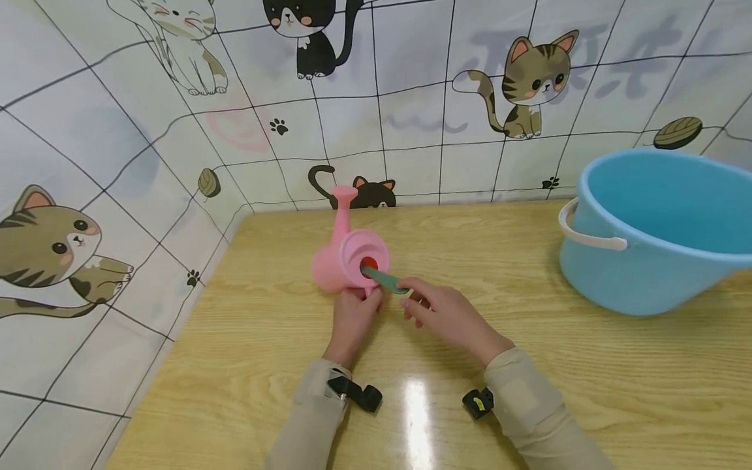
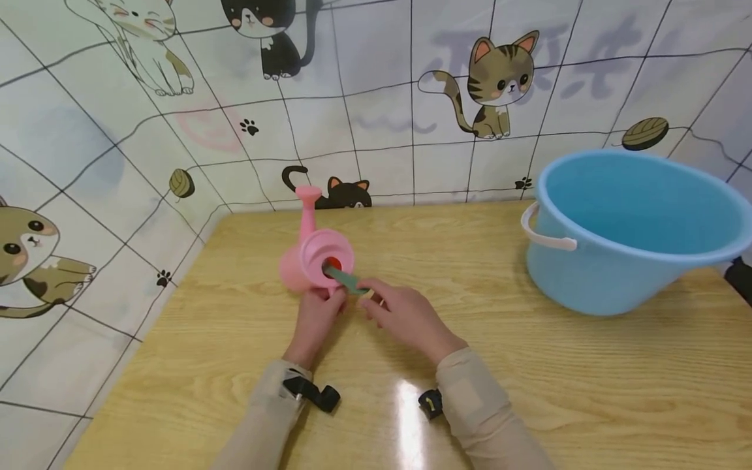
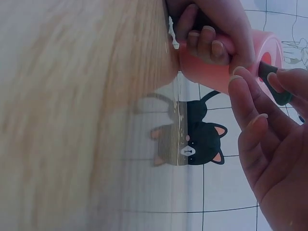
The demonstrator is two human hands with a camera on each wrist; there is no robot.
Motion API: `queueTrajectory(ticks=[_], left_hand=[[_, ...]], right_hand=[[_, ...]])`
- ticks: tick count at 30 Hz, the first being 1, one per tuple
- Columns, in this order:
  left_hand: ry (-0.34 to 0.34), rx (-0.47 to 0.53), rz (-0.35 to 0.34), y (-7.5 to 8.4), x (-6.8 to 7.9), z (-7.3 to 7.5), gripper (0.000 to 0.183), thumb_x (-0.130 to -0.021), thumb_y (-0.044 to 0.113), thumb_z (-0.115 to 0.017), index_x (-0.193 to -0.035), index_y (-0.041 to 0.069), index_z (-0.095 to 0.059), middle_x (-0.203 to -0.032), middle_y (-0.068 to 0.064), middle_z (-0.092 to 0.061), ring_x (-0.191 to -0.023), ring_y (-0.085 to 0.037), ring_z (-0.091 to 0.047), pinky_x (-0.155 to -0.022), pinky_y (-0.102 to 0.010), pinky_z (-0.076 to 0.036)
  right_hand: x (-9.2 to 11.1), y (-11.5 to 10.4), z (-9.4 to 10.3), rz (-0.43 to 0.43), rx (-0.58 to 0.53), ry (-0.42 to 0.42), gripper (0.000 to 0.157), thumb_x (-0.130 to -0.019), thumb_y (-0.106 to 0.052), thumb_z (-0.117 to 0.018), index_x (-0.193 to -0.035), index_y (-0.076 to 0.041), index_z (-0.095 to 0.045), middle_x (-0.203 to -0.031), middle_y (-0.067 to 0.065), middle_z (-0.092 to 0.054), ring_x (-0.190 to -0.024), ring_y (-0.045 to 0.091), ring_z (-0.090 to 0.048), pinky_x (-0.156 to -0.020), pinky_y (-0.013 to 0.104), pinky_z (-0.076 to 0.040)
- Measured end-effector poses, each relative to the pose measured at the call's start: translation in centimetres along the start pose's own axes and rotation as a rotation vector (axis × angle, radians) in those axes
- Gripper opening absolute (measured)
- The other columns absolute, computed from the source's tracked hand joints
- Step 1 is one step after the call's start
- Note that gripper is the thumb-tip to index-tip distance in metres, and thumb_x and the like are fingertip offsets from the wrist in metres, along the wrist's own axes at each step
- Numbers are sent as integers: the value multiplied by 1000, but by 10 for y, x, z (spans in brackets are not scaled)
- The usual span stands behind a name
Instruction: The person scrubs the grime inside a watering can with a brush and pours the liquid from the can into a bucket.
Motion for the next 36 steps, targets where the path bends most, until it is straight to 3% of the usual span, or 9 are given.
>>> queueTrajectory(ticks=[6,15,26,36], left_hand=[[22,-7,6,1,-1,0,23,-73,16,-59,-51,11,-52,-46,-3,-45,-44,-16,-40,-43,-25,-31],[16,36,35,1,-3,1,24,-76,16,-60,-54,9,-54,-47,-2,-48,-45,-16,-43,-45,-24,-33],[9,0,15,1,-4,-1,27,-76,21,-61,-52,10,-53,-47,-3,-48,-45,-17,-45,-45,-25,-34],[30,-3,-4,1,-3,0,25,-75,19,-61,-53,10,-53,-48,-3,-47,-45,-17,-44,-46,-25,-35]], right_hand=[[0,4,5,-1,-16,2,29,-90,-40,-46,-118,-32,-48,-81,-3,-62,-64,16,-59,-54,32,-44],[3,8,17,-10,13,12,24,-92,-30,-48,-115,-32,-51,-82,-3,-61,-66,16,-59,-53,32,-43],[4,12,24,11,123,53,23,-91,-27,-51,-113,-30,-53,-82,-5,-61,-64,10,-54,-52,30,-42],[2,12,17,50,217,97,23,-90,-29,-52,-112,-27,-54,-84,-7,-62,-67,7,-52,-54,27,-41]])
Point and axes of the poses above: each hand's wrist, its own x-axis away from the middle knuckle, its own z-axis out of the back of the hand, y = z × x, the point moved 2 cm from there along -x, towards the middle knuckle
